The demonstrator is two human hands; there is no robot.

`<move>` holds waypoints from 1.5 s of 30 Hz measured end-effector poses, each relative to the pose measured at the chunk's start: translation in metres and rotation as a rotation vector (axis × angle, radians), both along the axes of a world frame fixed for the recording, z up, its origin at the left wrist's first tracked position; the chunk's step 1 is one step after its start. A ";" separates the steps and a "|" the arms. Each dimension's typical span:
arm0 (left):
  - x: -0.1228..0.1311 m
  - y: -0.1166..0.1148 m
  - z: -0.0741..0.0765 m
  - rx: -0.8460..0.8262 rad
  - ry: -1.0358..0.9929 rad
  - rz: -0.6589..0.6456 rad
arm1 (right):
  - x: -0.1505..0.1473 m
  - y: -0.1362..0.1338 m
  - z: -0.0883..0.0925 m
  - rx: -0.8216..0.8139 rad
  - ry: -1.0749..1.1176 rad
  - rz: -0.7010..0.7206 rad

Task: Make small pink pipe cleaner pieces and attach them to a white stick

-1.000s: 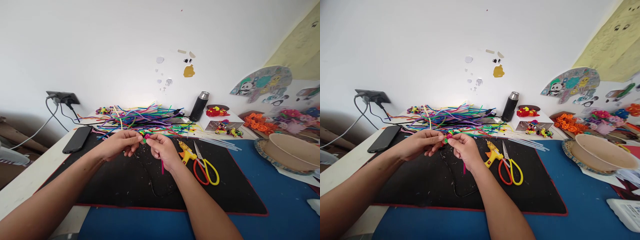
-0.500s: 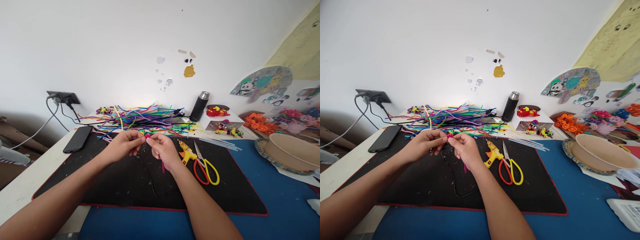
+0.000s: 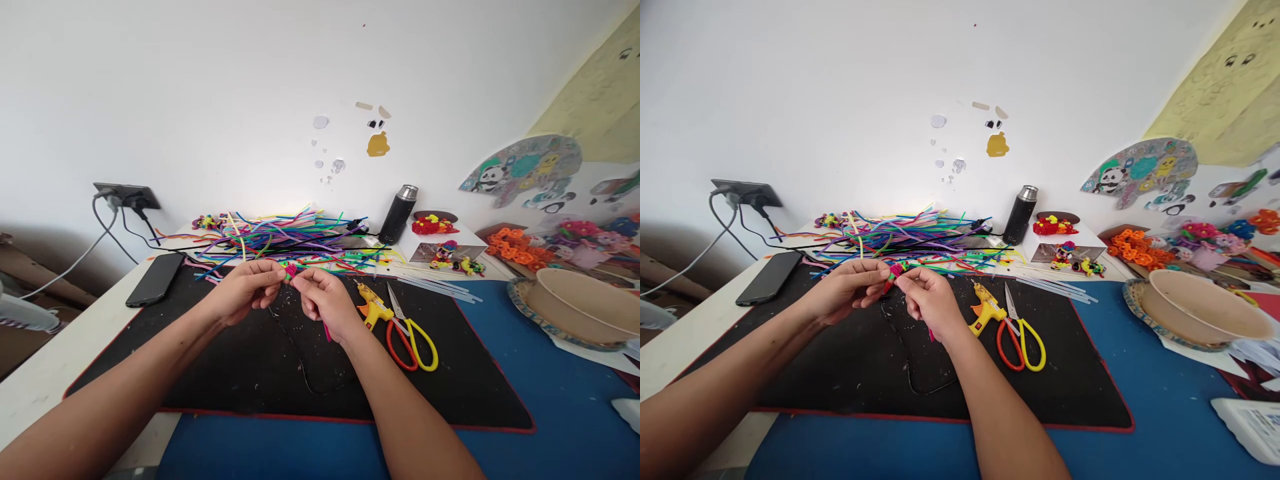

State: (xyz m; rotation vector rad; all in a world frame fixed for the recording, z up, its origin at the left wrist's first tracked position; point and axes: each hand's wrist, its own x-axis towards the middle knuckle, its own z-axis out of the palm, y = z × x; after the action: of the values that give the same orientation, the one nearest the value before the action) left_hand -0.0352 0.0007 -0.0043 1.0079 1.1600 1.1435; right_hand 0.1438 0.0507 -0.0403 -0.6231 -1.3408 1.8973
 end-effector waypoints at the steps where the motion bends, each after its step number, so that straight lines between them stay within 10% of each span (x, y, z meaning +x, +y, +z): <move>1: 0.000 0.000 0.000 0.001 -0.017 0.005 | 0.000 0.000 0.000 0.000 -0.002 0.004; 30: -0.003 0.001 -0.021 -0.285 -0.590 -0.308 | 0.003 0.004 -0.002 -0.049 0.080 0.050; 45: -0.010 -0.004 0.009 0.114 0.460 -0.238 | -0.003 0.003 -0.007 0.027 0.050 -0.095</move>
State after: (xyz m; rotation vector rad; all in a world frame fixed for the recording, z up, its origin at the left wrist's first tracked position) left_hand -0.0454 -0.0037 0.0052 1.5079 1.2971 0.8154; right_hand 0.1413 0.0541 -0.0477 -0.6114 -1.2809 1.8049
